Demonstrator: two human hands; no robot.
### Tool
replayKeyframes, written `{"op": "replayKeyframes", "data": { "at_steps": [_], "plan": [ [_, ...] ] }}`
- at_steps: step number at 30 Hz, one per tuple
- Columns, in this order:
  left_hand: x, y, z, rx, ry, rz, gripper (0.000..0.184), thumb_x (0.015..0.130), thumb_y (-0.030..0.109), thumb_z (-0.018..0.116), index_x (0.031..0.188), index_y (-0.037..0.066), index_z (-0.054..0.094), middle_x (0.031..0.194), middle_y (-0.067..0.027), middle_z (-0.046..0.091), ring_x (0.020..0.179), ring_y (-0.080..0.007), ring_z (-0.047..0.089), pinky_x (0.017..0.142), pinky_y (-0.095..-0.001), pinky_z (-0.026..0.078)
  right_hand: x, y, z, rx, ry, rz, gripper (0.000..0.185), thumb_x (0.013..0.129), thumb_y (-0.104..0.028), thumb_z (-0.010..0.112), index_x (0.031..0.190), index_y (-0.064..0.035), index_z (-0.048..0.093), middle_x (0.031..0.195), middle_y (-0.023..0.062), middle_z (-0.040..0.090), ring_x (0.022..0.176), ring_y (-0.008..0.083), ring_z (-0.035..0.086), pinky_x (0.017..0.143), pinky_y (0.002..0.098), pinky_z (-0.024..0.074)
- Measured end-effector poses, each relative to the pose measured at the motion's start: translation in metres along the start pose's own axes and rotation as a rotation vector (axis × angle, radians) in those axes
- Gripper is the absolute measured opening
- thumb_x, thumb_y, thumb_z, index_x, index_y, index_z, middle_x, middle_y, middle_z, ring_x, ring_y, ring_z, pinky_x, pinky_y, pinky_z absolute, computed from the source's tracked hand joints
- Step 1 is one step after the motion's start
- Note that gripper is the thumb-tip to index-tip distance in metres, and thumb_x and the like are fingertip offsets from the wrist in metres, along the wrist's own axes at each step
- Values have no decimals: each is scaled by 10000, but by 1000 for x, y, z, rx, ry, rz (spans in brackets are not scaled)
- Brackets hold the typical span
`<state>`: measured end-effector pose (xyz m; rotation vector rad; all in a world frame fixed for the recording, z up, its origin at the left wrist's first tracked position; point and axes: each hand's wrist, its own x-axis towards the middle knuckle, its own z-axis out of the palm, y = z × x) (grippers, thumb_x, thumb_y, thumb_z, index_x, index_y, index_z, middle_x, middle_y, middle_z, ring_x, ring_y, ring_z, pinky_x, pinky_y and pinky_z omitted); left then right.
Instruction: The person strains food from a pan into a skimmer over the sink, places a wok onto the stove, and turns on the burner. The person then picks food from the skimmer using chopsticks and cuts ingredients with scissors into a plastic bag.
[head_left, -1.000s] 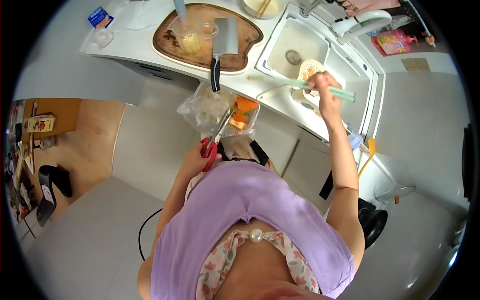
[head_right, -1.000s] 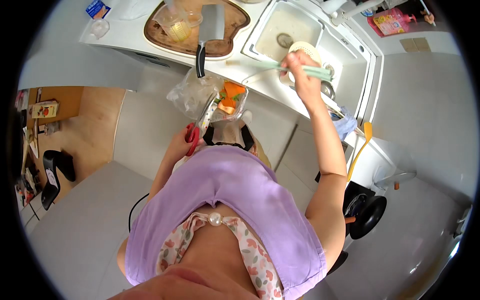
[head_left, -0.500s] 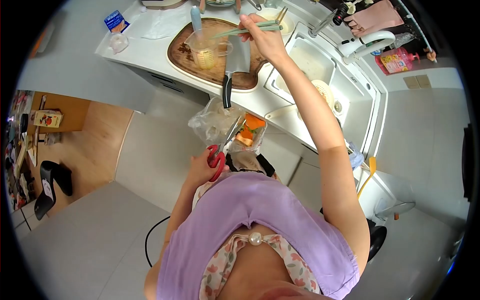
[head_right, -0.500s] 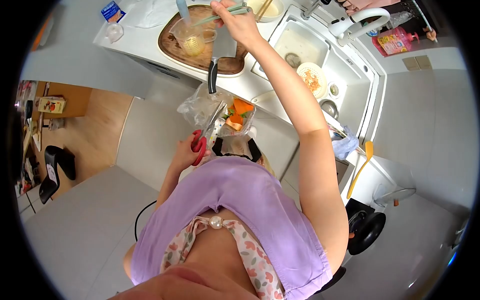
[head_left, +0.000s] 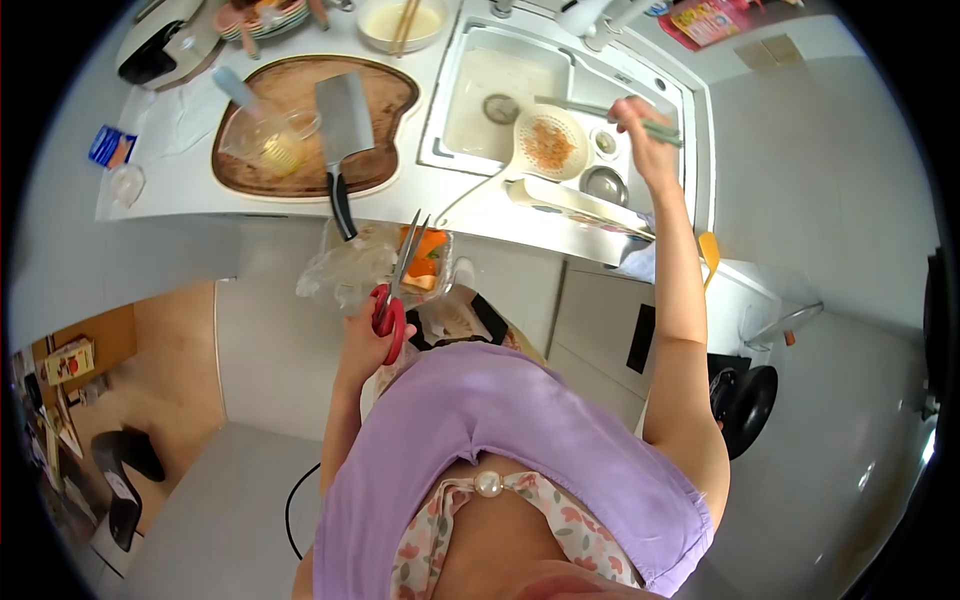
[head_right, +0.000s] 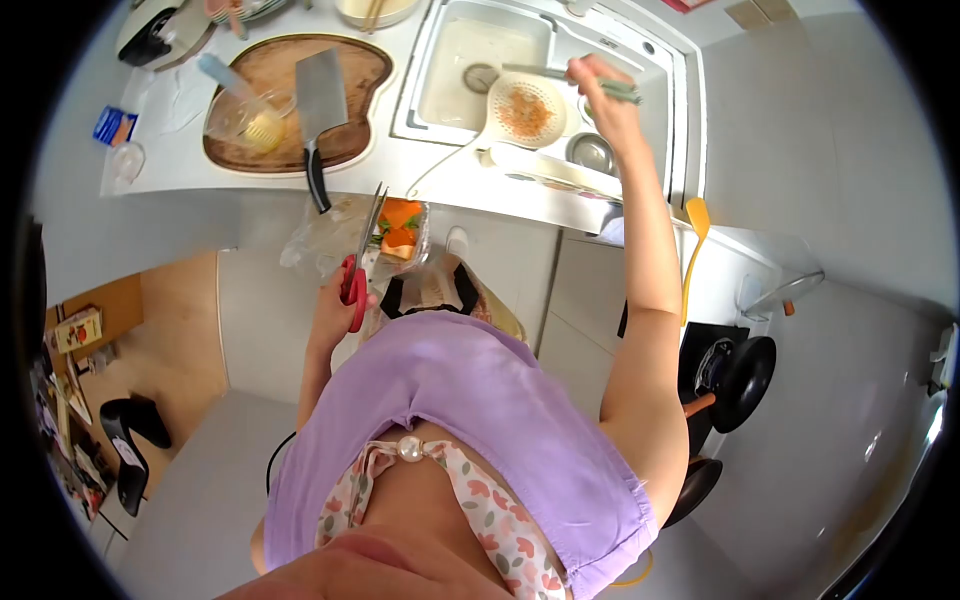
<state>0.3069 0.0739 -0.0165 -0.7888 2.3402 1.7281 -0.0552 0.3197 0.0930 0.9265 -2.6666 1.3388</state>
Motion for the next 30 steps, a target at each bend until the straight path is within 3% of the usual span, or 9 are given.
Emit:
{"op": "replayKeyframes", "data": {
  "at_steps": [2, 11, 18, 30],
  "plan": [
    [13, 5, 9, 5, -2, 26, 614, 619, 298, 814, 1057, -30, 534, 689, -63, 586, 593, -130, 531, 572, -268, 454, -14, 23, -3, -66, -63, 119, 323, 875, -321, 559, 794, -14, 618, 635, 43, 536, 589, 121, 454, 553, 268, 382],
    [79, 39, 56, 119, 60, 76, 552, 662, 386, 764, 1006, 17, 541, 724, -103, 602, 634, -191, 577, 598, -304, 456, -17, 84, 12, -21, -189, 125, 290, 883, -296, 552, 818, -17, 596, 687, 81, 541, 629, 176, 480, 602, 294, 404],
    [98, 58, 78, 109, 49, 41, 520, 681, 350, 755, 1007, 9, 538, 763, -122, 625, 681, -213, 619, 618, -313, 470, -14, 109, 3, 8, -166, 177, 368, 894, -368, 509, 799, -24, 600, 637, 76, 511, 600, 173, 456, 589, 306, 393],
    [113, 50, 85, 127, 135, 130, 456, 706, 269, 734, 1000, -7, 521, 731, -116, 634, 632, -200, 627, 583, -300, 476, -14, 108, -8, 43, -106, 210, 375, 885, -353, 522, 762, -7, 597, 625, 65, 521, 592, 171, 449, 594, 303, 388]
  ]
}}
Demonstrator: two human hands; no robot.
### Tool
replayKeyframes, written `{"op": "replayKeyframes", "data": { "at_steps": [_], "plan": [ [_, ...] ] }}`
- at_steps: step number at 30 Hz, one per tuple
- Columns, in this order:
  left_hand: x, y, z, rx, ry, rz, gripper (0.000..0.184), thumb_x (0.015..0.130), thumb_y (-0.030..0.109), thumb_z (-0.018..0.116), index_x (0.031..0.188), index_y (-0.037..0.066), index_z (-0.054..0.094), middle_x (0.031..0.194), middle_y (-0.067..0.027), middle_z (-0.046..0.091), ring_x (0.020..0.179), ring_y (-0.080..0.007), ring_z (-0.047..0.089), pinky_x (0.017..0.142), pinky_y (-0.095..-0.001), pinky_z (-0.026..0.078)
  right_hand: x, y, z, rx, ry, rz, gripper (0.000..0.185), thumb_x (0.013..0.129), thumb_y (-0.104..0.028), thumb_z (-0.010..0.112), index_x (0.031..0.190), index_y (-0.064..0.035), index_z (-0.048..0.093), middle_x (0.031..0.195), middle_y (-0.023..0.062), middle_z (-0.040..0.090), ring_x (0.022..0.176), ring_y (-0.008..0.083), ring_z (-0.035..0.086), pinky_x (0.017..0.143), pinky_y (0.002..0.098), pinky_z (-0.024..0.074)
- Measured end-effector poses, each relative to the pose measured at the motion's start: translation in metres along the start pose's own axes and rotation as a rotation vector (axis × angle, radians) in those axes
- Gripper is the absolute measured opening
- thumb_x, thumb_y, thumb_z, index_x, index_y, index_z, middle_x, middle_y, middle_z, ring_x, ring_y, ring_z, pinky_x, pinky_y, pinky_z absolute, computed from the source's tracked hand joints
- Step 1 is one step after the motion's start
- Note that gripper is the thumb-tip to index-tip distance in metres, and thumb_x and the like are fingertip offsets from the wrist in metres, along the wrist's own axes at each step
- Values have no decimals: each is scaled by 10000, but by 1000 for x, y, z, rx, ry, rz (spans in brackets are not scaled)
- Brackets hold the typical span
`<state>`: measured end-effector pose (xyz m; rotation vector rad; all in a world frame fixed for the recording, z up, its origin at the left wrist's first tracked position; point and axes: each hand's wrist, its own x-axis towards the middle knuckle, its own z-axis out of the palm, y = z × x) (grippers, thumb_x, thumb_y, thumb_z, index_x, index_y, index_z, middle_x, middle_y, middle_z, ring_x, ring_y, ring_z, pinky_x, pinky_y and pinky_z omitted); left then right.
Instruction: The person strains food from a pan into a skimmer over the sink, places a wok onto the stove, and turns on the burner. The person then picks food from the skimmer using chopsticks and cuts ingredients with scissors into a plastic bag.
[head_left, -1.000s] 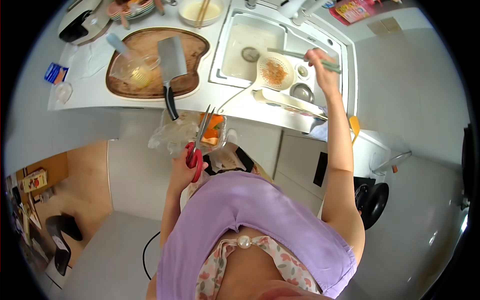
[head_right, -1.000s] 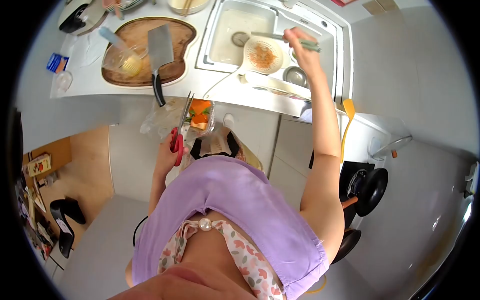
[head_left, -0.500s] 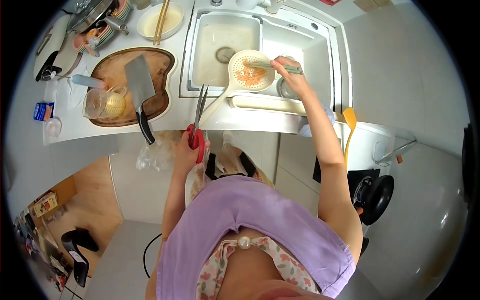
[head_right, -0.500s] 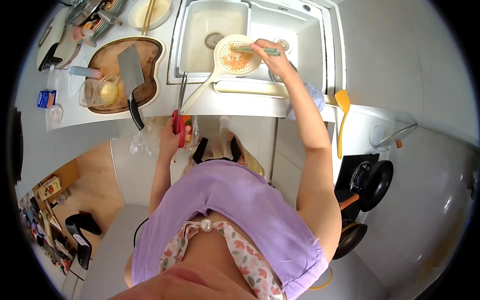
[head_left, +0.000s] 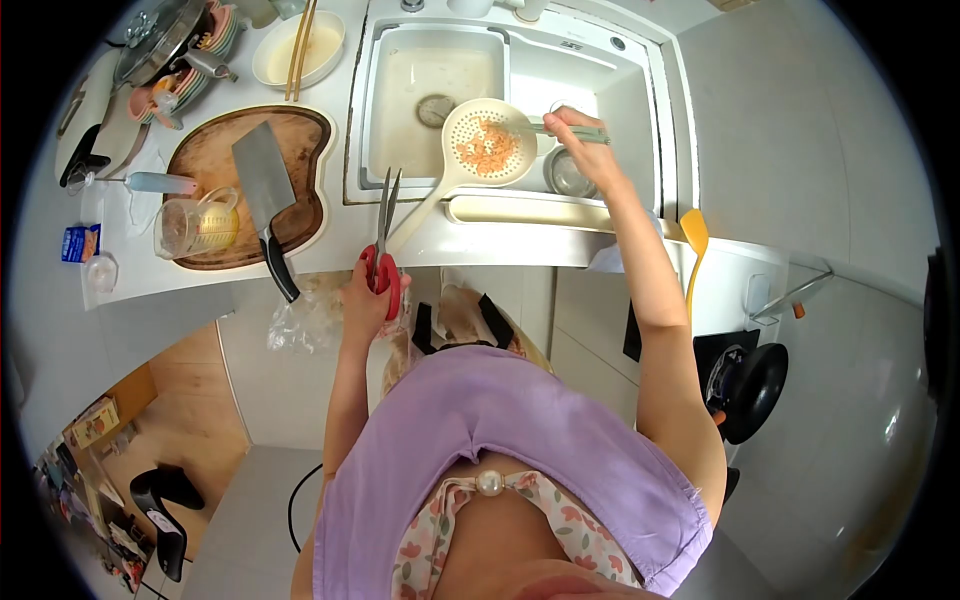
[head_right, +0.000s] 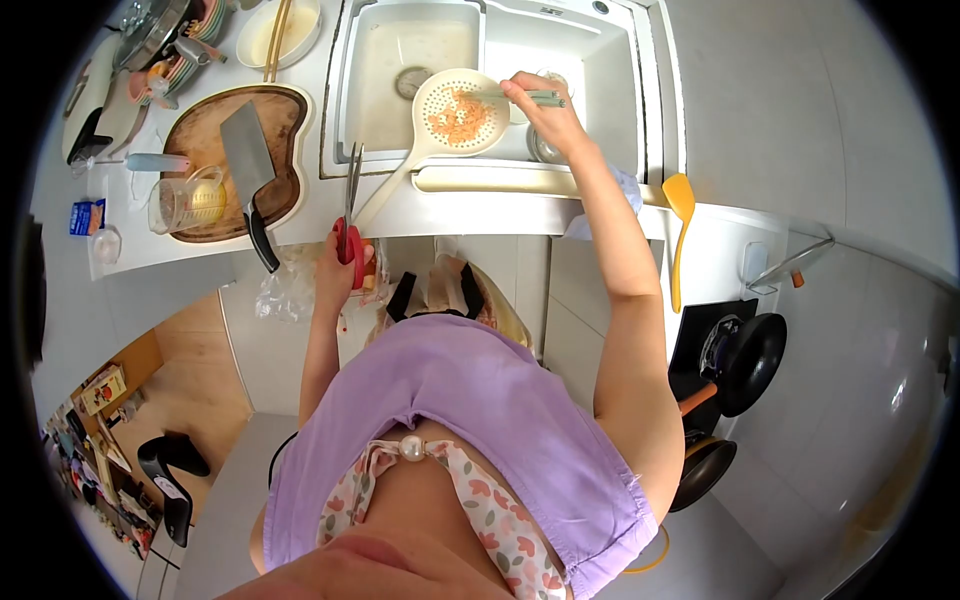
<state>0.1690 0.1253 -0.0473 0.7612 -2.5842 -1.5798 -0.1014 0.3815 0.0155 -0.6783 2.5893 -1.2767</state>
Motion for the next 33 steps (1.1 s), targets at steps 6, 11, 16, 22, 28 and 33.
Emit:
{"op": "replayKeyframes", "data": {
  "at_steps": [6, 11, 16, 22, 28, 33],
  "plan": [
    [4, -8, 3, 37, -17, 17, 415, 711, 262, 723, 982, 13, 530, 718, -84, 632, 602, -192, 607, 608, -294, 459, -8, -7, -4, -6, -69, 2, 373, 886, -356, 521, 774, -9, 601, 640, 67, 548, 613, 159, 464, 600, 297, 395],
    [5, -6, 3, 63, -9, 33, 387, 713, 259, 721, 961, 26, 537, 707, -63, 632, 595, -179, 604, 617, -280, 450, -10, 2, -5, 75, 36, 57, 372, 885, -357, 528, 758, -16, 606, 632, 43, 535, 617, 133, 456, 593, 272, 388],
    [6, 0, 1, 2, -52, -33, 383, 714, 272, 722, 965, 46, 544, 703, -29, 638, 614, -152, 610, 654, -267, 437, -7, -6, -4, 43, -56, 68, 377, 885, -365, 523, 769, -16, 607, 628, 53, 533, 617, 144, 450, 608, 279, 392],
    [6, -4, 0, 56, -58, -30, 401, 701, 320, 733, 946, 64, 545, 729, -9, 644, 647, -139, 612, 711, -284, 402, -5, -8, -1, 1, 0, 38, 358, 880, -347, 533, 776, -13, 609, 631, 67, 531, 611, 157, 454, 606, 290, 395],
    [6, -5, 0, 64, -56, -24, 464, 671, 374, 754, 946, 65, 545, 724, -7, 635, 654, -143, 607, 717, -295, 388, -7, -5, -5, -20, 3, 4, 342, 876, -328, 545, 778, -7, 607, 657, 66, 547, 617, 156, 473, 602, 287, 400],
    [6, -4, 0, 41, -66, -41, 507, 657, 406, 763, 951, 54, 544, 721, -15, 631, 647, -150, 604, 716, -300, 398, -9, -9, 0, -1, -26, -47, 312, 873, -303, 566, 766, -13, 607, 629, 49, 531, 598, 136, 466, 580, 269, 392]
  ]
}}
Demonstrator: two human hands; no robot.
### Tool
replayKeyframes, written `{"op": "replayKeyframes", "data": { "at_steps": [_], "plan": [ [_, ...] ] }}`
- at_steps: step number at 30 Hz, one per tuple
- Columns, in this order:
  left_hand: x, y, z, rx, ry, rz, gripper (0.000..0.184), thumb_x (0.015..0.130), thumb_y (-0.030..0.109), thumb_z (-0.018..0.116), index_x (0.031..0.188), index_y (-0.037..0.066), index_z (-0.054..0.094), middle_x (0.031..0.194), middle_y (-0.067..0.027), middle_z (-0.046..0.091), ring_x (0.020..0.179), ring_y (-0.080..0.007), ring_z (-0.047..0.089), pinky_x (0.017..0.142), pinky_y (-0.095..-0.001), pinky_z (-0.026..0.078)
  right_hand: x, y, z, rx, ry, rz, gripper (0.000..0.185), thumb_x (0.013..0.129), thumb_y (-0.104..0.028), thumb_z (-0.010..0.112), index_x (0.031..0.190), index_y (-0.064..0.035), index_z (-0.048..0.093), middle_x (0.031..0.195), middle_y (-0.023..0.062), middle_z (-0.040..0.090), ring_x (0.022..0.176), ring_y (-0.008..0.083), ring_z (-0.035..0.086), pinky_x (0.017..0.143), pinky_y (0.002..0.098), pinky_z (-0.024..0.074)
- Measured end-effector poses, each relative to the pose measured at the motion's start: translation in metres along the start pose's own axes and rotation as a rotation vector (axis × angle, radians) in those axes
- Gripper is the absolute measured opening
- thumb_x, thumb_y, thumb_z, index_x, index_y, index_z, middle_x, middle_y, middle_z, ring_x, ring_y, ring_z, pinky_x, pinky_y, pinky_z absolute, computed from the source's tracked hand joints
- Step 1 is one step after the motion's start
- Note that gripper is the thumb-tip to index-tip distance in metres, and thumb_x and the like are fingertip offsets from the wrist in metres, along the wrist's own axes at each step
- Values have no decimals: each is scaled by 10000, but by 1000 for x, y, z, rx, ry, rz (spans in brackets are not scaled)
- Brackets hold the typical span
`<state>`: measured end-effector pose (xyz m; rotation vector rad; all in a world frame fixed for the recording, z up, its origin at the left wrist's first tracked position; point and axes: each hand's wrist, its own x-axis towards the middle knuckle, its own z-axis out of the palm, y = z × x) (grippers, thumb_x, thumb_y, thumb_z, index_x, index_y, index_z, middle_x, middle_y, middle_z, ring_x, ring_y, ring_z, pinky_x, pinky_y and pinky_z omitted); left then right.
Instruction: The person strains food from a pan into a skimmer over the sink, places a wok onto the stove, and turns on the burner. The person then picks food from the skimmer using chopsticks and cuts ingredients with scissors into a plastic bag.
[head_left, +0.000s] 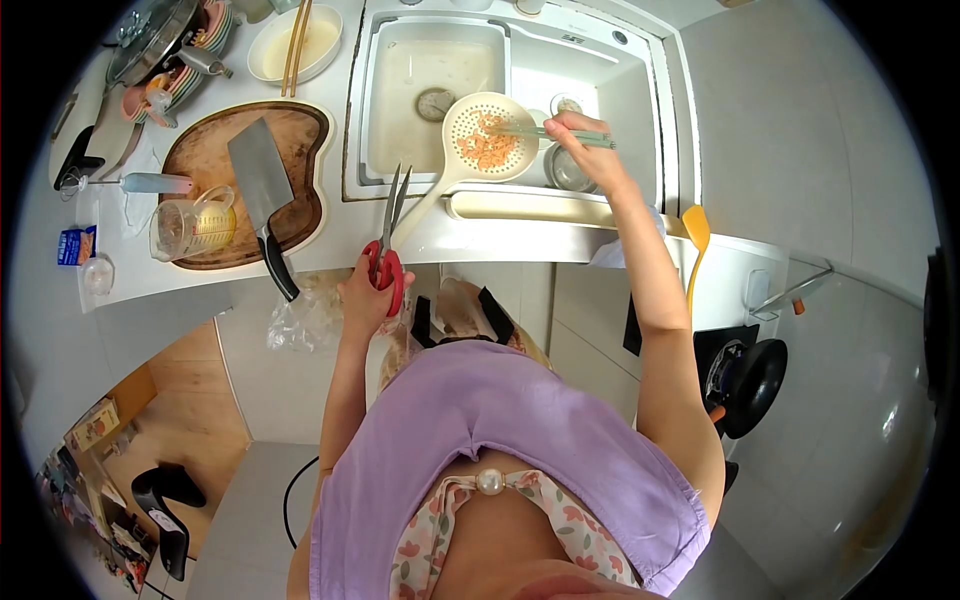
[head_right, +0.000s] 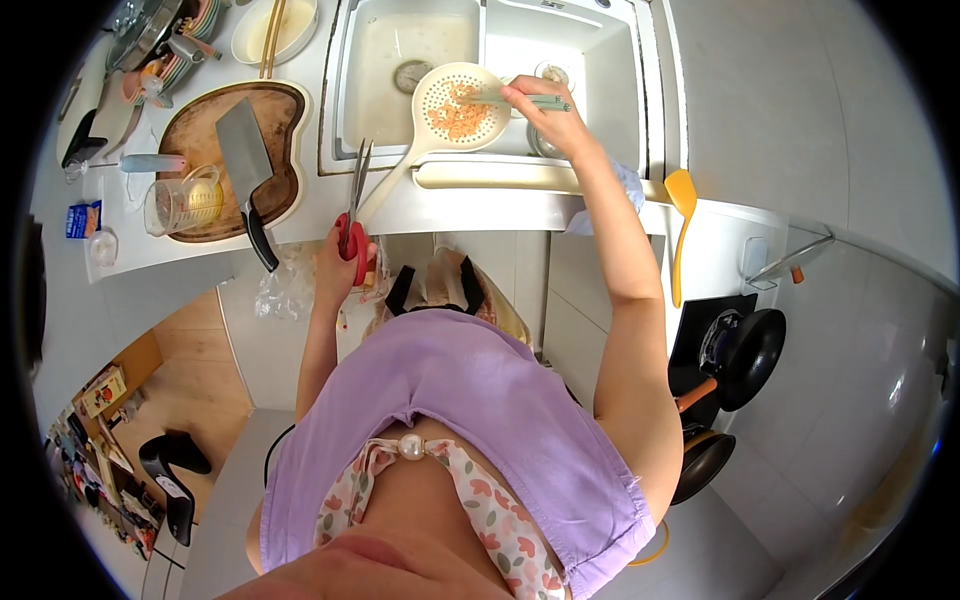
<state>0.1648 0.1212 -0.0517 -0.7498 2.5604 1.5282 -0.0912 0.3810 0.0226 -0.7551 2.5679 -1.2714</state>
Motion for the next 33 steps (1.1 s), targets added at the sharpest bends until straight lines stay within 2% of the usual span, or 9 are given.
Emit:
{"op": "replayKeyframes", "data": {
  "at_steps": [6, 9, 15, 18, 21, 24, 26, 29, 33],
  "plan": [
    [1, -7, 2, 64, 33, 53, 533, 647, 419, 767, 958, 48, 545, 717, -19, 629, 634, -162, 605, 688, -297, 420, 2, 3, 2, -81, -32, 8, 280, 886, -273, 544, 800, -13, 604, 646, 77, 548, 605, 157, 482, 576, 287, 404],
    [1, -2, 1, 35, 14, 28, 532, 643, 414, 770, 958, 49, 546, 719, -21, 630, 631, -165, 608, 679, -294, 431, 0, 10, 5, -98, 36, 5, 292, 901, -270, 520, 778, -18, 600, 636, 73, 562, 581, 147, 501, 568, 284, 413],
    [0, 2, -1, 8, 6, 7, 527, 642, 407, 773, 962, 55, 546, 720, -20, 627, 632, -162, 613, 675, -295, 446, -1, 35, 17, 484, 344, 214, 340, 910, -303, 500, 757, -16, 597, 631, 58, 580, 543, 117, 523, 566, 263, 424],
    [0, -2, -1, 31, 0, 9, 527, 646, 411, 768, 967, 59, 543, 731, -18, 626, 648, -161, 608, 702, -308, 426, -3, 39, 12, 458, 295, 252, 329, 907, -299, 508, 749, -24, 594, 620, 52, 563, 567, 113, 508, 563, 278, 413],
    [-1, -1, -1, 44, -17, -20, 526, 653, 422, 758, 976, 70, 537, 748, -13, 623, 679, -167, 597, 748, -330, 369, -9, 36, 3, 58, 121, 44, 291, 896, -262, 530, 744, -18, 578, 647, 59, 556, 591, 150, 496, 581, 300, 406],
    [-1, 0, -2, 45, -30, -28, 524, 660, 435, 749, 982, 82, 532, 757, -8, 620, 704, -173, 584, 773, -339, 307, -8, 16, -5, -103, -9, -140, 288, 888, -264, 543, 777, -1, 586, 671, 81, 542, 618, 182, 494, 602, 296, 411],
    [-1, -2, -2, 37, -40, -27, 521, 663, 441, 744, 981, 88, 529, 757, -6, 618, 711, -175, 579, 775, -337, 281, -4, 15, -6, -111, -49, -182, 262, 876, -240, 557, 779, 2, 580, 677, 95, 529, 625, 212, 491, 607, 311, 409],
    [-1, 0, -3, 33, -23, -34, 516, 664, 444, 742, 965, 84, 528, 756, -11, 617, 719, -178, 582, 791, -350, 284, 3, 13, -7, -123, -121, -272, 226, 863, -206, 570, 789, 8, 575, 700, 97, 537, 671, 233, 501, 636, 321, 420],
    [-1, 0, -4, 18, -13, -27, 494, 669, 409, 751, 947, 71, 523, 743, -16, 620, 692, -159, 589, 764, -336, 347, 11, 10, -6, -207, -189, -359, 200, 853, -188, 580, 812, 8, 587, 724, 102, 563, 692, 245, 525, 659, 328, 435]
  ]
}}
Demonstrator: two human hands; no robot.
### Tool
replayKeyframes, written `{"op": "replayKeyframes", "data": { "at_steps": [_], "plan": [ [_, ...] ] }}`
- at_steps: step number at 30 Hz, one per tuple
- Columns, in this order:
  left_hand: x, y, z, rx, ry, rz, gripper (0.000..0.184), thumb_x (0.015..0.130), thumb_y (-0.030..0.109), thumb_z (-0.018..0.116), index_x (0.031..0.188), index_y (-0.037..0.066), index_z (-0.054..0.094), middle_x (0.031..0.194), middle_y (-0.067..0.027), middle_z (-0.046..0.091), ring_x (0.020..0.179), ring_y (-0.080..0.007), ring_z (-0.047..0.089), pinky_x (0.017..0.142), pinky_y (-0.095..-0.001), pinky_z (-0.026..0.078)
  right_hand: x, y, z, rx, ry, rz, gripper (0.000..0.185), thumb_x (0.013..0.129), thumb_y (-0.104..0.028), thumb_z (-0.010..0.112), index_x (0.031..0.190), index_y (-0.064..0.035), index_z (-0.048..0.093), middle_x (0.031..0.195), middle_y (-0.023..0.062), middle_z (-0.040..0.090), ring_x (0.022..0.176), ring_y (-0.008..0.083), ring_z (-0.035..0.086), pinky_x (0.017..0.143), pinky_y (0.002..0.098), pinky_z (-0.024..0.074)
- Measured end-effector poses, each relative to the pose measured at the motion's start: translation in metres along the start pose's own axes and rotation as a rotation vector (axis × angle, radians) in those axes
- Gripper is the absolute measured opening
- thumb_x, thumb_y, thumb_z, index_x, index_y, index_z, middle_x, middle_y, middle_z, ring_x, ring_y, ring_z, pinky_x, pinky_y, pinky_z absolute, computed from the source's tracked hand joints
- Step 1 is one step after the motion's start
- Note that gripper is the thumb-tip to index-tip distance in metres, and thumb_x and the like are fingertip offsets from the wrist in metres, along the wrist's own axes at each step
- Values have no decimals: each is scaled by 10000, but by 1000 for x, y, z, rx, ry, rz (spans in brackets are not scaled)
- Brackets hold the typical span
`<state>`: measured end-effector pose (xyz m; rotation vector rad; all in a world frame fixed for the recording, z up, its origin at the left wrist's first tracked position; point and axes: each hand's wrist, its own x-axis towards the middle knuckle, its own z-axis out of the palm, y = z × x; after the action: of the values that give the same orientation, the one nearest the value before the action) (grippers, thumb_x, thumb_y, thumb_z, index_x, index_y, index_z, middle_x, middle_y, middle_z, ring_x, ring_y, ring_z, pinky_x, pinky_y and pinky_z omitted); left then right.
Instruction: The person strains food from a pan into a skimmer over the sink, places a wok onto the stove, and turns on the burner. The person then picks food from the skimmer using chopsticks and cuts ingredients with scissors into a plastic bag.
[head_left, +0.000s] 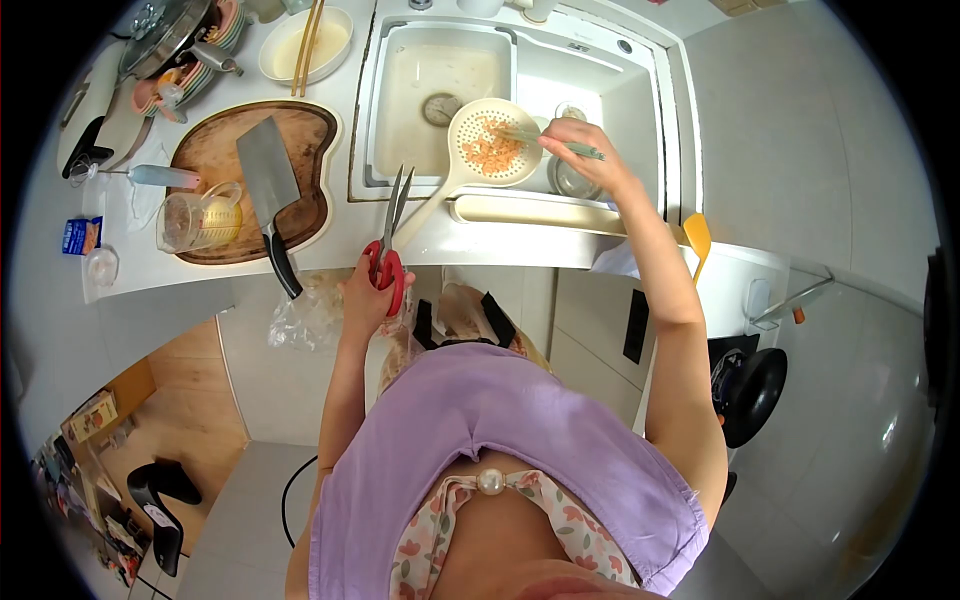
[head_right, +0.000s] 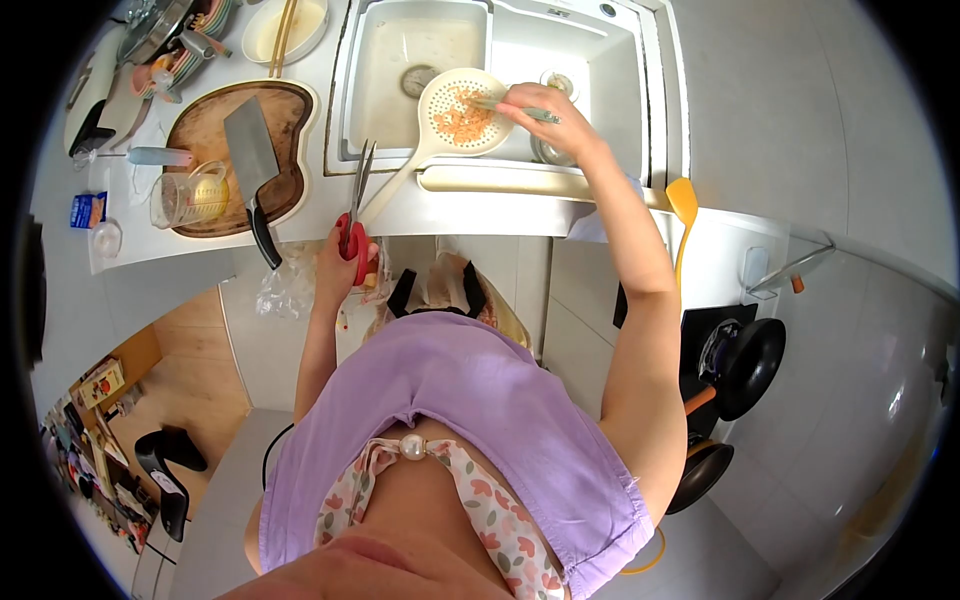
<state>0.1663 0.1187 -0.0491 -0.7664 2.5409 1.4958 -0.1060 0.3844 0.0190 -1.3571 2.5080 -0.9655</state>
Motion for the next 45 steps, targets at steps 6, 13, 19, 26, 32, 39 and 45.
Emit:
{"op": "replayKeyframes", "data": {
  "at_steps": [6, 13, 19, 26, 32, 39, 45],
  "plan": [
    [-2, 11, -5, 7, 0, 17, 437, 694, 319, 751, 942, 50, 513, 729, -14, 634, 662, -126, 605, 683, -286, 414, 3, 3, 2, 6, 37, 14, 220, 855, -218, 589, 820, -2, 607, 715, 97, 580, 644, 227, 531, 617, 318, 438],
    [-3, 19, -8, 18, -14, -5, 382, 719, 251, 731, 941, 40, 503, 740, -18, 648, 682, -115, 627, 667, -244, 428, -4, 0, 5, 125, 76, 204, 254, 862, -233, 592, 790, 10, 595, 704, 90, 569, 631, 197, 511, 608, 295, 434],
    [-3, 16, -8, -45, -15, -5, 398, 713, 259, 738, 950, 40, 504, 741, -17, 643, 679, -112, 620, 668, -244, 416, 1, -1, 5, 69, 86, -4, 222, 860, -189, 589, 791, 22, 587, 711, 93, 564, 639, 197, 507, 609, 294, 433],
    [-1, 0, -3, 17, 32, 42, 458, 677, 337, 767, 939, 59, 513, 725, 6, 619, 627, -135, 586, 694, -300, 382, 4, -4, 7, 112, 59, 52, 192, 848, -166, 601, 803, 20, 596, 719, 89, 572, 643, 190, 513, 603, 285, 430],
    [-3, 8, -8, -84, 4, -29, 454, 679, 324, 767, 938, 54, 512, 722, -5, 617, 632, -124, 588, 685, -290, 386, 2, -2, 9, 78, 62, 43, 197, 850, -182, 601, 824, 13, 609, 736, 87, 583, 642, 186, 521, 609, 281, 438],
    [-2, 5, -6, -1, 33, 33, 400, 698, 283, 745, 933, 48, 523, 711, -13, 611, 636, -134, 585, 668, -295, 401, 0, -4, 12, 149, 83, 57, 207, 841, -199, 614, 837, 8, 608, 731, 90, 582, 645, 191, 524, 615, 283, 443],
    [-2, 4, -5, -16, 29, 0, 403, 688, 270, 743, 943, 42, 529, 723, -25, 613, 650, -158, 591, 694, -298, 391, 3, -9, 14, 124, 65, 47, 213, 840, -195, 615, 798, 13, 600, 709, 92, 577, 636, 195, 519, 614, 277, 443]
  ]
}}
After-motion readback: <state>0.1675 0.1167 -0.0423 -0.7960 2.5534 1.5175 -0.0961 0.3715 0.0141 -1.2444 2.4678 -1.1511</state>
